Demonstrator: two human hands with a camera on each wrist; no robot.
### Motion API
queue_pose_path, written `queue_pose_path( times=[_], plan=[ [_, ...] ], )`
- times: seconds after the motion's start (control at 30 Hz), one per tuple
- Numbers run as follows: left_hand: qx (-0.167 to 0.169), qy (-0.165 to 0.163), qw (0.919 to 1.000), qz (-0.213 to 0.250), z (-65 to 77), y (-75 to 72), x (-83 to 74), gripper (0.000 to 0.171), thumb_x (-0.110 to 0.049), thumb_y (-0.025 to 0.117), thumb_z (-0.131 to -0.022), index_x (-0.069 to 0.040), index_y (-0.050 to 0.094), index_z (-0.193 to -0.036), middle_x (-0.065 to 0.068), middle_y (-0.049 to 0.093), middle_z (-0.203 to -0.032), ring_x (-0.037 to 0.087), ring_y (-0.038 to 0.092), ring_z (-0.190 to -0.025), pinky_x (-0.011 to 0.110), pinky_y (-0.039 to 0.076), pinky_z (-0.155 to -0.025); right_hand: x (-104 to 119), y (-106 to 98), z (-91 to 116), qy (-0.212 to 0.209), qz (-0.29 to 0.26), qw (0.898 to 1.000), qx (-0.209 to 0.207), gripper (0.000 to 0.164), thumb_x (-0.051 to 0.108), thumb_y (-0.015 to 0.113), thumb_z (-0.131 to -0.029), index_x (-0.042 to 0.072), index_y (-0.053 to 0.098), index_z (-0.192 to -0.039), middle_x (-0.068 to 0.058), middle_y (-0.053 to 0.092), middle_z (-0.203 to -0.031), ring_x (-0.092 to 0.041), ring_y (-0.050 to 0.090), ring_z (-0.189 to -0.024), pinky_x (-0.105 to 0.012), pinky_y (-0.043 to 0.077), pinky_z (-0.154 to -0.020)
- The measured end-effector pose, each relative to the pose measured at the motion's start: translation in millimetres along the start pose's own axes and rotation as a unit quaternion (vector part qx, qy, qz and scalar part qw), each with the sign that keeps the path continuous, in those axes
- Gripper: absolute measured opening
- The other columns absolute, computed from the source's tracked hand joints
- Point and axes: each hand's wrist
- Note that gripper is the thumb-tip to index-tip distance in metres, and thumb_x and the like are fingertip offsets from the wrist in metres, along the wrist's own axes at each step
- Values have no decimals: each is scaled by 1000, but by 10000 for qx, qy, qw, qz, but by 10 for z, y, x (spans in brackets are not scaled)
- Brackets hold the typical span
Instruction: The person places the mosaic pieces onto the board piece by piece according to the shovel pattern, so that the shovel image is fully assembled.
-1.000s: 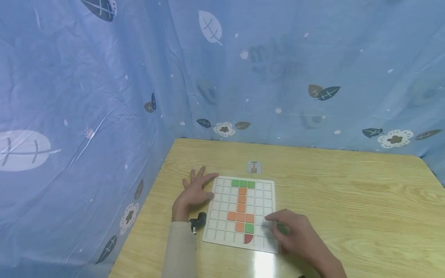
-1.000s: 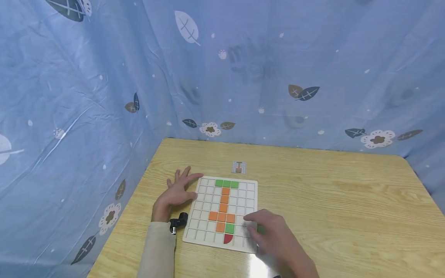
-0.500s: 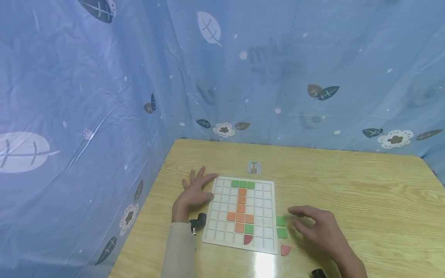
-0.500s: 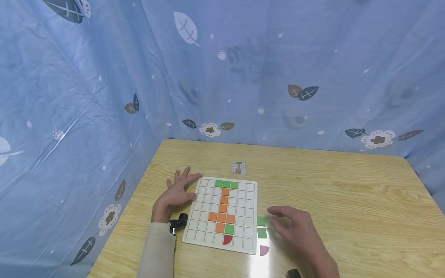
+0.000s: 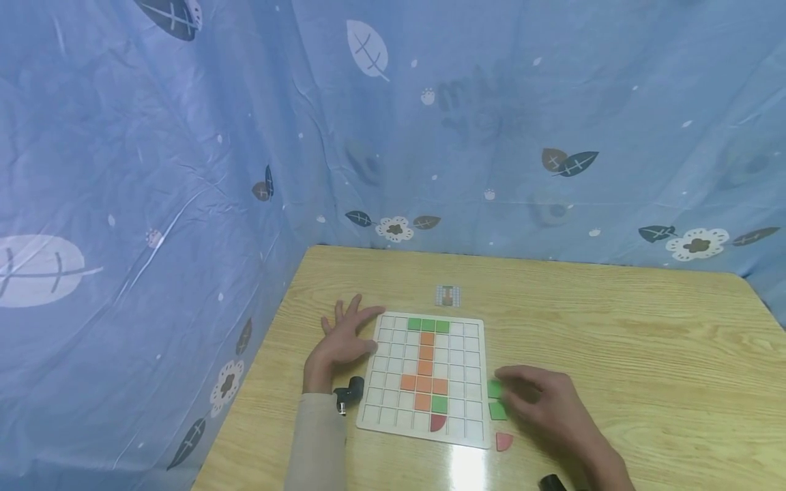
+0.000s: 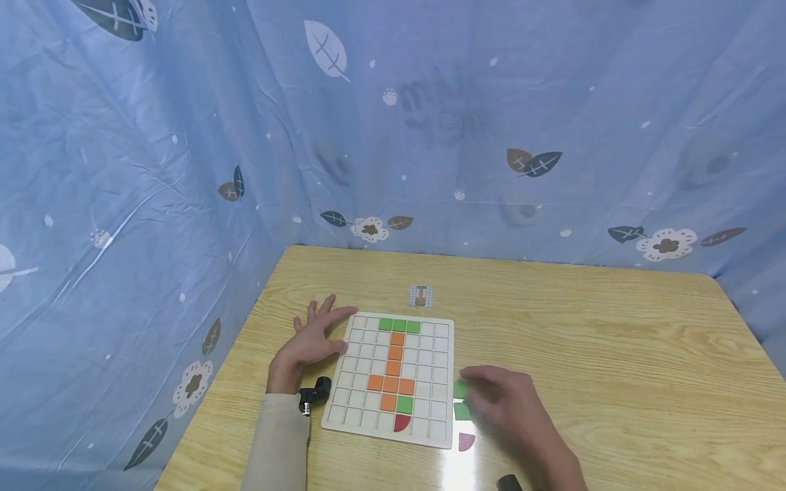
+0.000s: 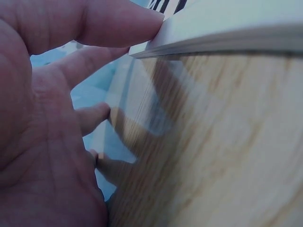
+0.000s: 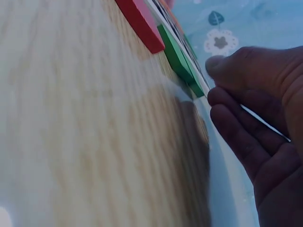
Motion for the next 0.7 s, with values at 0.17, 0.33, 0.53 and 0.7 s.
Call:
queue_pose_path(
  times=[0.17,0.33,0.53,0.7],
  plan=[
    [12,-12,10000,-3,0,1,7,82,-13,75,-83,-32,56,-161,13,6,-186,48,-19,-168,79,-23,-125,13,21,-2,320,-16,9993,168,40,7,90,-85,32,83,-116,17,82,-116,-12,77,-114,-7,48,-101],
    [2,-17,10000,-28,-2,-6,6,81,-13,75,-84,-32,56,-161,14,6,-186,48,-19,-168,79,-22,-124,12,45,-11,431,30,9987,273,40,7,90,-86,33,83,-116,16,82,-117,-13,77,-116,-17,56,-102],
    [5,33,10000,-48,0,-11,6,82,-13,75,-83,-31,56,-161,14,7,-186,49,-19,-168,80,-21,-124,34,51,-19,391,112,9990,210,38,7,90,-86,33,83,-113,18,81,-114,-13,77,-114,-25,60,-101],
    [3,37,10000,-27,7,-10,2,82,-13,75,-82,-30,57,-160,15,8,-186,50,-18,-168,81,-21,-124,50,44,-21,241,160,9994,171,39,6,90,-85,32,83,-114,18,81,-114,-12,78,-112,-20,58,-99]
  ],
)
Point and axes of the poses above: each hand's wrist, its own z-axis away from the middle knuckle, its own y-axis out of the palm, x = y × z
